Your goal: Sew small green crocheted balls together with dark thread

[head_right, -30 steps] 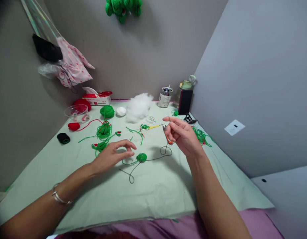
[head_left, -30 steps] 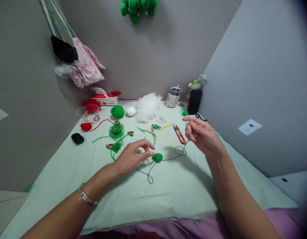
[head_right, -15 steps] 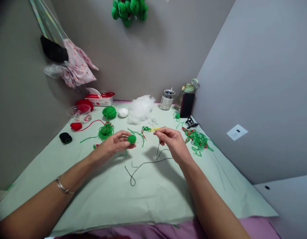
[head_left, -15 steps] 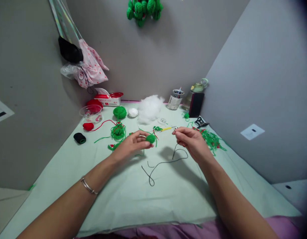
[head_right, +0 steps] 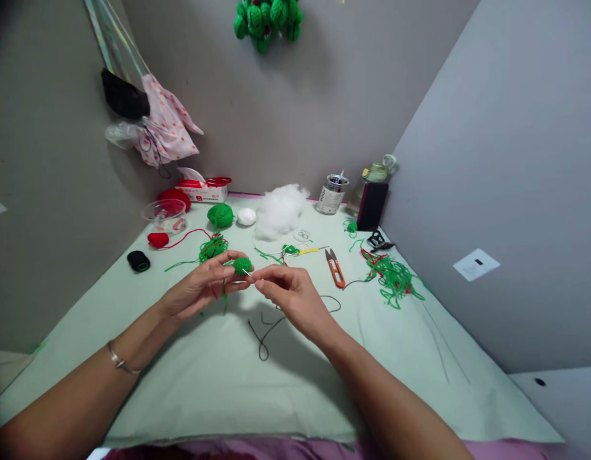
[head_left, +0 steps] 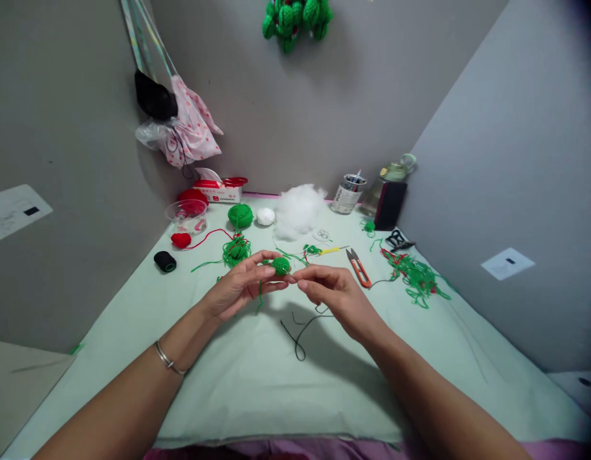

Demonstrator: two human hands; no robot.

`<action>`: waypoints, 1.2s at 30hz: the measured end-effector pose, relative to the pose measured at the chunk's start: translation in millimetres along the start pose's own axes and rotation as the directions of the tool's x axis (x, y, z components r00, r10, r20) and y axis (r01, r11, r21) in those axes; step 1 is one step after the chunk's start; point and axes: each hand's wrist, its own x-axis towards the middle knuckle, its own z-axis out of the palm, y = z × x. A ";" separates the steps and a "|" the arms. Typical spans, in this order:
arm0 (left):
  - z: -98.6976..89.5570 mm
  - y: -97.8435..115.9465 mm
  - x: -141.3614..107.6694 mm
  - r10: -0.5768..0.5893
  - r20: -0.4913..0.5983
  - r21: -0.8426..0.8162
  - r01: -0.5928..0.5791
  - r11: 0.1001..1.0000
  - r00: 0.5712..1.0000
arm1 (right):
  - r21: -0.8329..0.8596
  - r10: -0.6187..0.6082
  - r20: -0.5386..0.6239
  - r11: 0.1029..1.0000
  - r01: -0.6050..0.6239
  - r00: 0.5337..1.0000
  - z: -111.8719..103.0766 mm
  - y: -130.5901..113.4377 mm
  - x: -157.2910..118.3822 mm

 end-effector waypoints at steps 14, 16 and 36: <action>-3.3 -8.7 2.3 0.015 -0.050 0.240 -0.003 0.971 0.999 | -0.228 -0.044 -0.043 0.973 0.033 0.998 3.5 8.7 -7.5; -3.3 -13.9 2.9 -0.016 -0.059 0.278 0.032 0.960 0.998 | -0.204 -0.056 -0.041 0.978 0.047 0.998 6.3 12.6 -5.8; 4.4 10.3 -1.6 0.189 -0.242 -0.096 -0.217 0.971 0.952 | 0.345 0.119 0.024 0.931 -0.120 0.993 3.7 26.9 5.6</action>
